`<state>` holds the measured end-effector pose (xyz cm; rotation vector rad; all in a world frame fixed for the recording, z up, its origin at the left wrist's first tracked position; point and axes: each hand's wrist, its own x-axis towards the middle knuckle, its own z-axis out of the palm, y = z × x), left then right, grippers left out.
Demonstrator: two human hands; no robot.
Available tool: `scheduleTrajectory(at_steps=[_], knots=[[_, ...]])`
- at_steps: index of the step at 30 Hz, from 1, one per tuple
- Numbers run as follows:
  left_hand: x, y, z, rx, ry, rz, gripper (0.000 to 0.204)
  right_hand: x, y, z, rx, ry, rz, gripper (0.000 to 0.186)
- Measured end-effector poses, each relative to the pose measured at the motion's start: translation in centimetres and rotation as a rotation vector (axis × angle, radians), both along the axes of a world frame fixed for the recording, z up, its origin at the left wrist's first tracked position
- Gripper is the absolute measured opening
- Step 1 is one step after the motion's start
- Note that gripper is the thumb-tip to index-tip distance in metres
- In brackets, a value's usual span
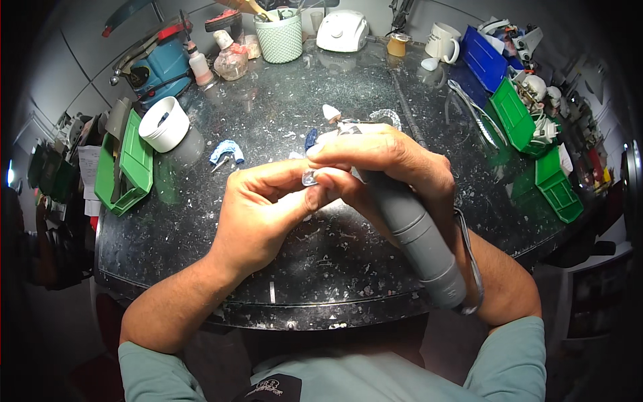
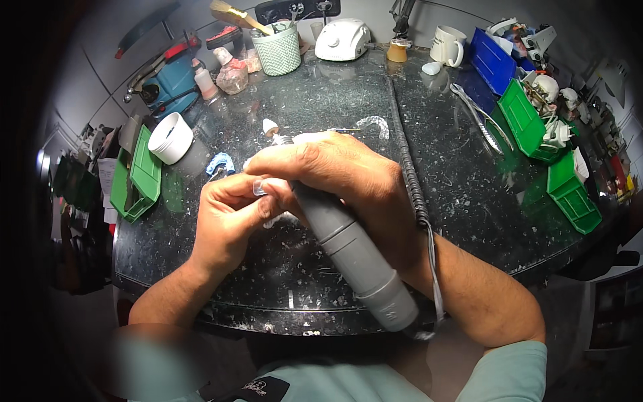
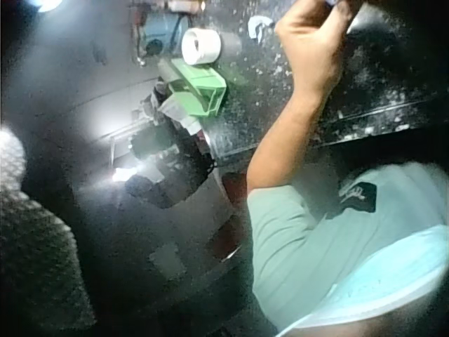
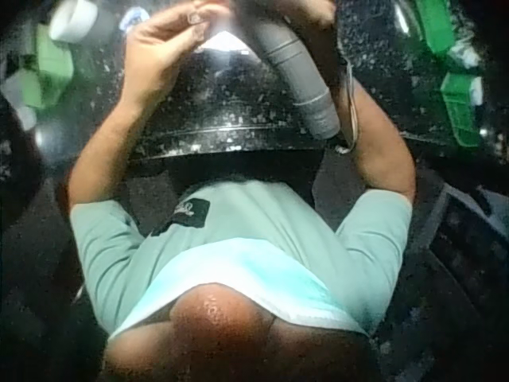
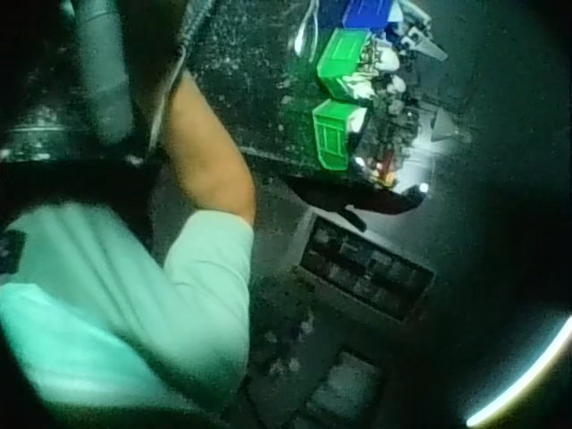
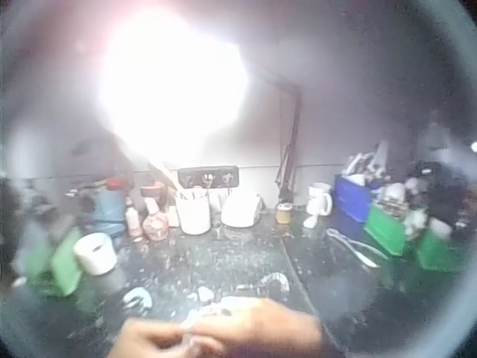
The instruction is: The person trims and polishes a clear dental retainer using a rotary tool by hand, then fits the retainer onto a dental mold.
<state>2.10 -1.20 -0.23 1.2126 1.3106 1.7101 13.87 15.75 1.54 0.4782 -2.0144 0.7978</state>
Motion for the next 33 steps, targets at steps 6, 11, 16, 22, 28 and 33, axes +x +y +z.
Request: scheduleTrajectory(at_steps=[6, 11, 16, 22, 28, 33], knots=[[0.6, 0.7, 0.3, 0.068, -0.251, 0.125, 0.022, 1.6, -0.9, 1.6, 0.017, -0.176, -0.139, 0.035], [0.5, 0.8, -0.4, 0.190, -0.330, 0.036, 0.021, 0.8, -2.4, -0.2, -0.234, -0.099, -0.016, 0.044], [0.2, 0.8, -1.0, 0.140, -0.308, 0.086, 0.021, 0.0, -2.1, -1.2, -0.087, 0.003, 0.002, 0.044], [-0.1, 0.6, -1.4, 0.184, -0.301, 0.060, 0.022, -0.7, -2.6, -1.4, -0.136, 0.084, 0.076, 0.035], [0.2, 0.7, -0.9, 0.142, -0.223, 0.124, 0.020, -0.5, -2.6, -1.3, -0.108, 0.062, 0.084, 0.032], [0.3, 0.7, -0.8, 0.135, -0.216, 0.131, 0.020, -0.4, -2.6, -1.4, -0.097, 0.053, 0.044, 0.032]])
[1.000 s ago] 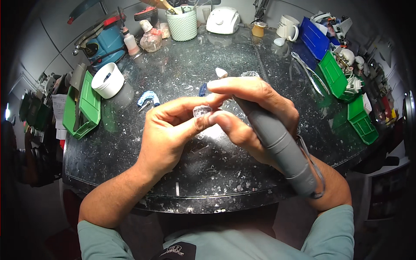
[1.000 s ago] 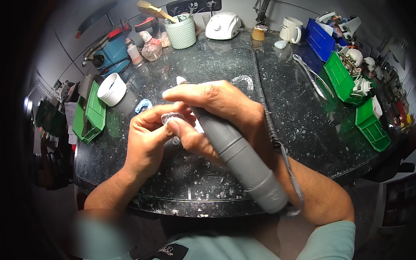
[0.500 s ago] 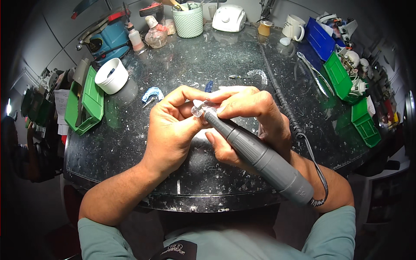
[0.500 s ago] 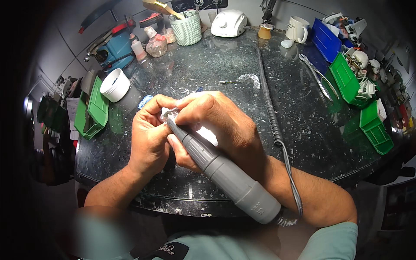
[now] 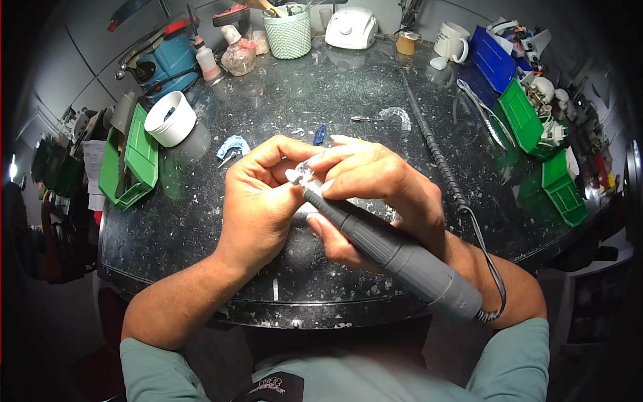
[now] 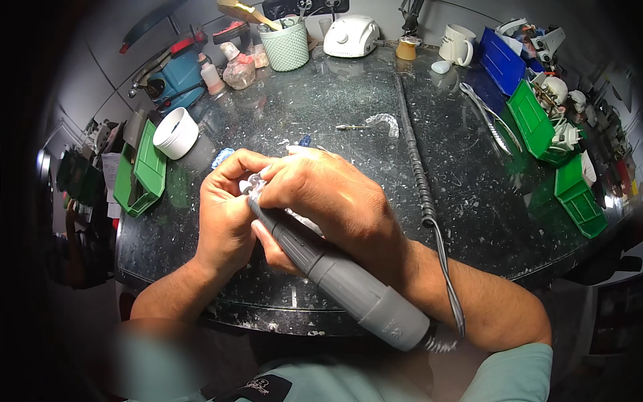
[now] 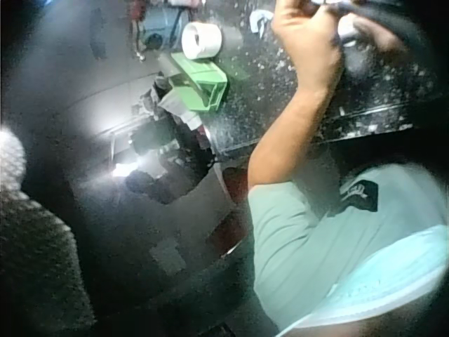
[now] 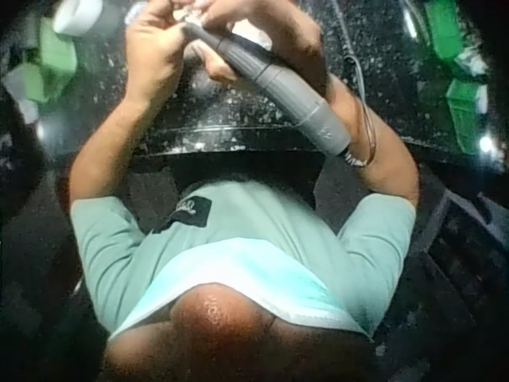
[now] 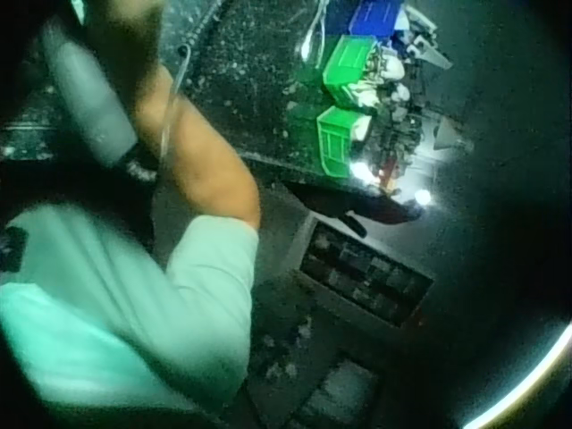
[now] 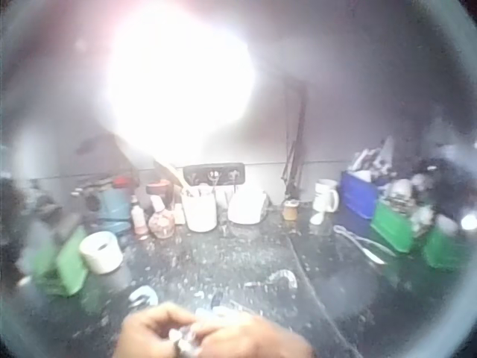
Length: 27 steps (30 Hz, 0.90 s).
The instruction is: The person trims and polishes a clear dental retainer using a rotary tool by hand, then fits the retainer onto a dental mold.
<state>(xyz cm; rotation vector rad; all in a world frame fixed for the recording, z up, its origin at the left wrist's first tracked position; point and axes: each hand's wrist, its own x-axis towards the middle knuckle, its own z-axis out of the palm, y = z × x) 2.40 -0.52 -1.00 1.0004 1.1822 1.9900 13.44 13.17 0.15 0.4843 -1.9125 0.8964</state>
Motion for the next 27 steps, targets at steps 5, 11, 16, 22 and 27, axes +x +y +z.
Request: scheduleTrajectory(at_steps=[5, 11, 16, 22, 27], knots=[[-0.18, -0.15, -0.04, -0.020, -0.005, -0.003, 0.019, 0.10, -0.12, 0.02, -0.025, 0.012, -0.003, 0.030], [-0.04, 0.00, -0.20, -0.005, -0.009, 0.011, 0.016, -0.08, -0.04, -0.17, -0.035, 0.033, -0.021, 0.031], [0.40, 0.24, 0.12, -0.028, -0.016, 0.073, 0.018, -0.03, 0.07, -0.14, -0.013, 0.025, -0.012, 0.032], [0.16, -0.01, 0.16, -0.013, 0.008, 0.043, 0.017, -0.11, 0.00, -0.17, -0.021, 0.043, -0.024, 0.034], [-0.05, -0.10, -0.16, 0.017, 0.023, 0.006, 0.017, -0.11, 0.00, -0.11, -0.028, 0.032, -0.003, 0.035]])
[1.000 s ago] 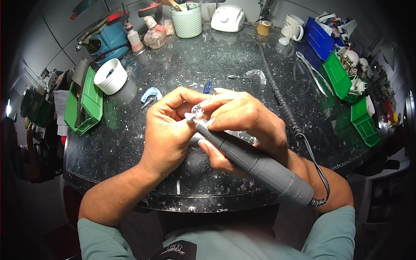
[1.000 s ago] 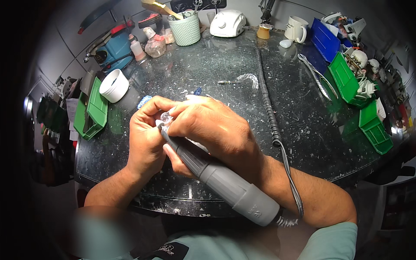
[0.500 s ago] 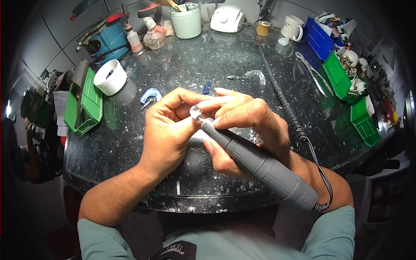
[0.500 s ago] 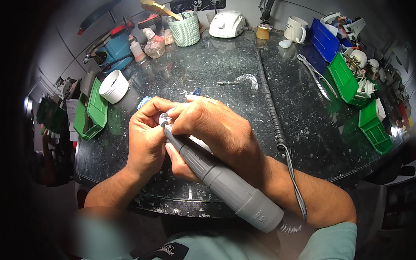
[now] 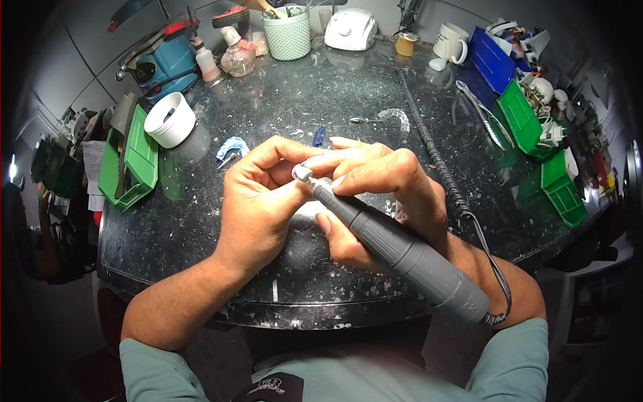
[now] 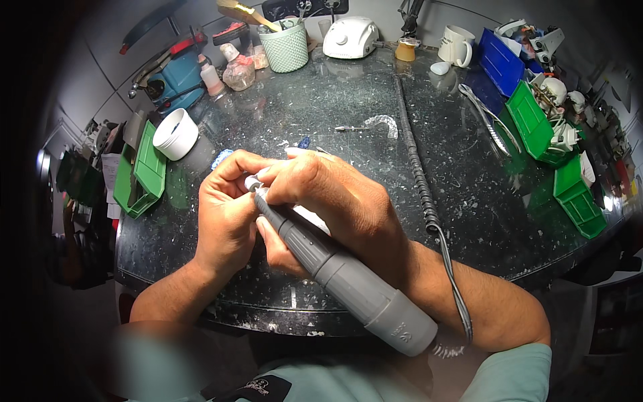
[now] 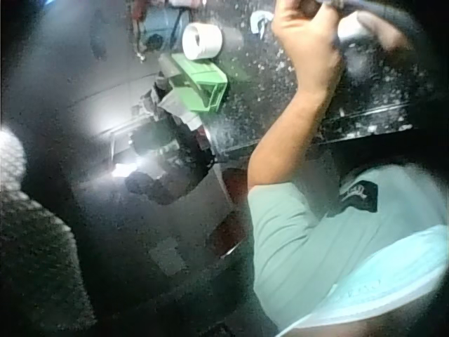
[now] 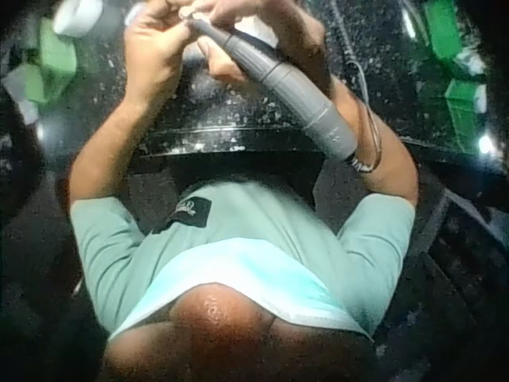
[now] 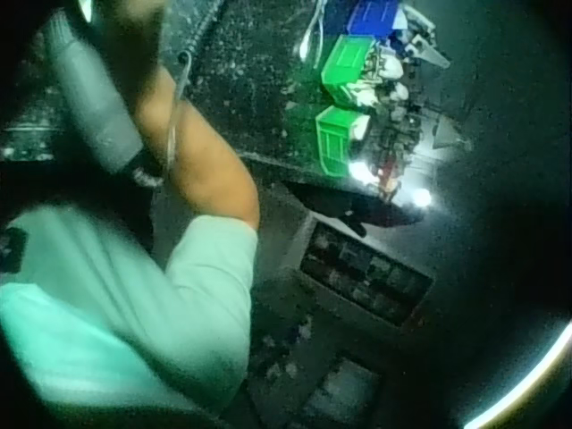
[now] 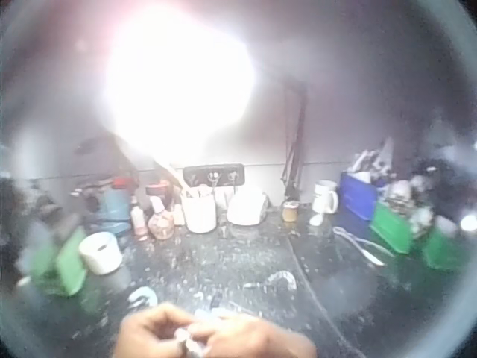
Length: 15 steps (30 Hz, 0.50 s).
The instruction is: The person trims and polishes a clear dental retainer using a rotary tool by hand, then fits the retainer onto a dental mold.
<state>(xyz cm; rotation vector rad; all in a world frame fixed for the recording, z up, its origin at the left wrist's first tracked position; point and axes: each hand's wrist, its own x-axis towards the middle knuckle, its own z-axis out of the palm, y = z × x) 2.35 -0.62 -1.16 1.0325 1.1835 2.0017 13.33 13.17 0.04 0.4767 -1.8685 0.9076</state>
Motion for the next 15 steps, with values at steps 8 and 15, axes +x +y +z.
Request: scheduleTrajectory(at_steps=[8, 15], knots=[[-0.12, -0.05, 0.06, -0.027, -0.018, -0.008, 0.016, 0.01, -0.04, 0.15, -0.016, 0.004, 0.015, 0.036], [-0.03, 0.06, 0.02, 0.034, -0.019, -0.014, 0.017, 0.07, -0.06, 0.09, -0.028, -0.006, 0.025, 0.037]])
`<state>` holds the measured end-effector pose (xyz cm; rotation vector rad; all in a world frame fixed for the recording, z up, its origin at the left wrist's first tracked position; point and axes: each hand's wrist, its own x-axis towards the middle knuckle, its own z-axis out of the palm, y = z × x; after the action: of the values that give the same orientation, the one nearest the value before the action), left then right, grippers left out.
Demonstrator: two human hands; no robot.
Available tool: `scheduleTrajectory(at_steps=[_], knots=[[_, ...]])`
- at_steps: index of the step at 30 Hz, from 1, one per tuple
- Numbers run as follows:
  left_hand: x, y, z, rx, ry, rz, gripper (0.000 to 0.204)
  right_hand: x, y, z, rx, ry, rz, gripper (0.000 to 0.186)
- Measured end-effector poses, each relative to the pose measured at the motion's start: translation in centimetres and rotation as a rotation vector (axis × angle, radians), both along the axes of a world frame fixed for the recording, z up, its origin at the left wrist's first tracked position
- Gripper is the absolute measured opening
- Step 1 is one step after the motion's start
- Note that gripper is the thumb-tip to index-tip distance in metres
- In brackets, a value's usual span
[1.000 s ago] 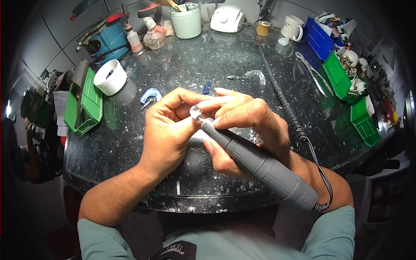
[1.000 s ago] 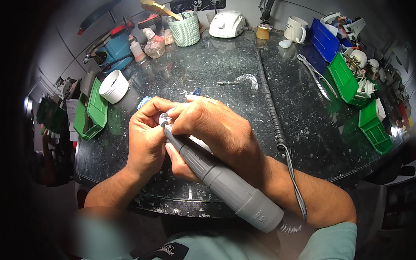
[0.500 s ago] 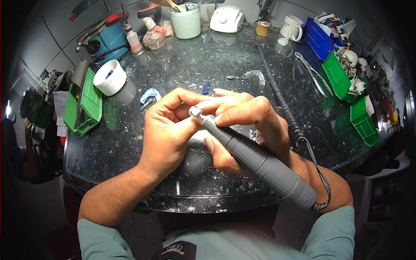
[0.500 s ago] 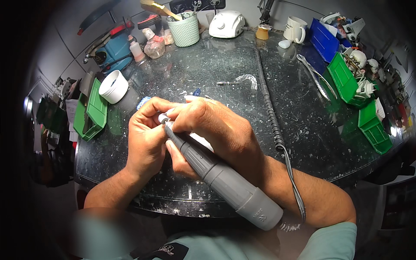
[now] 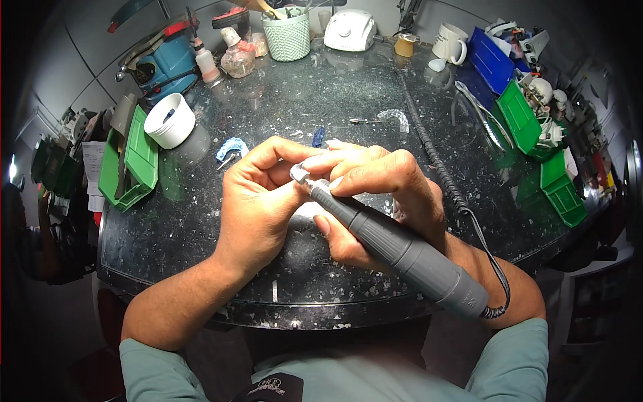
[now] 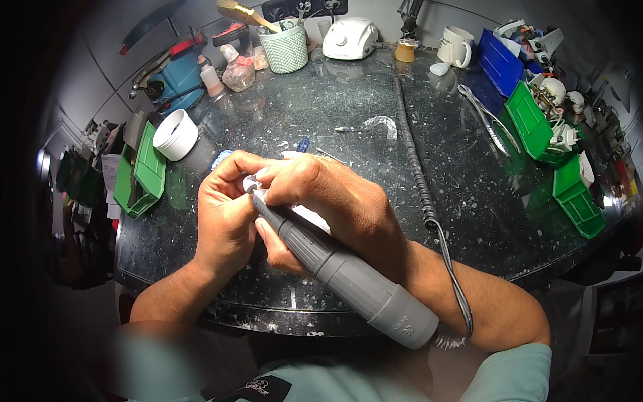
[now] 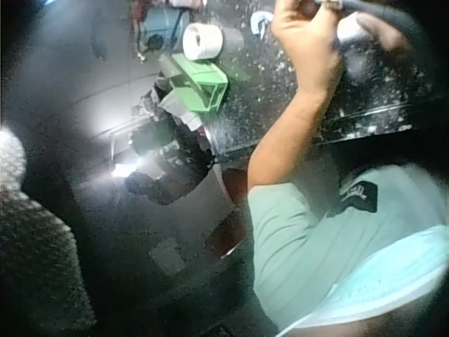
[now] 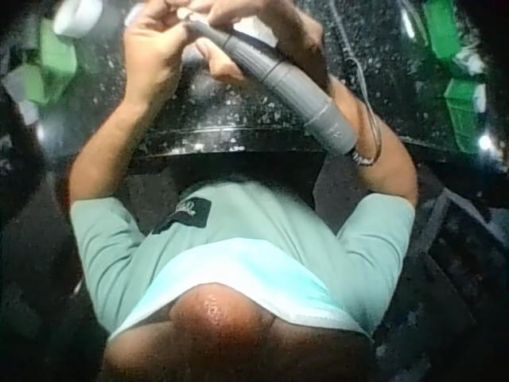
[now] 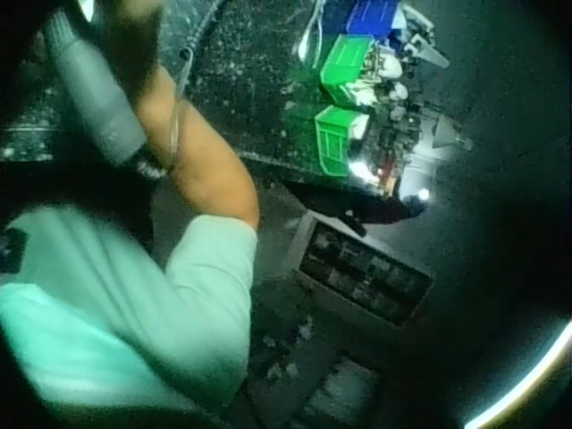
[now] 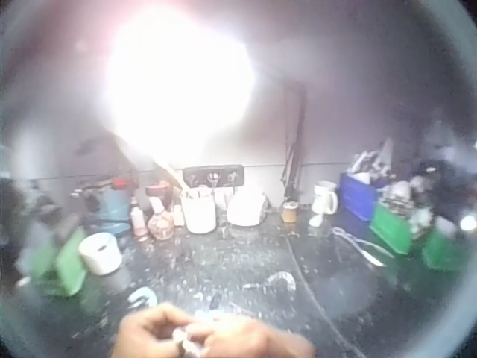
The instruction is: The person trims and polishes a clear dental retainer using a rotary tool by hand, then fits the retainer onto a dental mold.
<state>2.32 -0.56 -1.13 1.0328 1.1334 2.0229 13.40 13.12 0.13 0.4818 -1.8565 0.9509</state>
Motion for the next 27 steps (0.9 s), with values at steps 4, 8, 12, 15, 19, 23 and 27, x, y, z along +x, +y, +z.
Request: scheduleTrajectory(at_steps=[4, 8, 12, 15, 19, 23, 27], knots=[[-0.16, -0.10, -0.10, -0.012, 0.035, -0.008, 0.019, 0.06, 0.11, -0.01, -0.010, -0.022, 0.028, 0.038], [-0.09, -0.08, -0.09, -0.010, 0.030, -0.005, 0.022, -0.01, 0.16, -0.16, -0.001, -0.010, 0.055, 0.038], [-0.04, -0.10, 0.09, -0.037, 0.004, -0.001, 0.025, 0.08, 0.23, -0.07, -0.017, -0.029, 0.062, 0.038], [-0.09, -0.11, -0.02, -0.036, 0.047, 0.013, 0.026, -0.01, 0.20, -0.09, -0.011, -0.020, 0.062, 0.038], [-0.11, -0.11, -0.09, -0.029, 0.027, -0.001, 0.026, -0.14, 0.30, -0.18, -0.013, -0.017, 0.084, 0.038], [-0.15, -0.17, -0.04, -0.044, 0.050, 0.012, 0.024, 0.00, 0.31, -0.09, 0.027, -0.015, 0.073, 0.038], [-0.09, -0.12, -0.08, -0.032, 0.028, 0.006, 0.022, -0.03, 0.32, 0.03, 0.017, -0.031, 0.054, 0.037]])
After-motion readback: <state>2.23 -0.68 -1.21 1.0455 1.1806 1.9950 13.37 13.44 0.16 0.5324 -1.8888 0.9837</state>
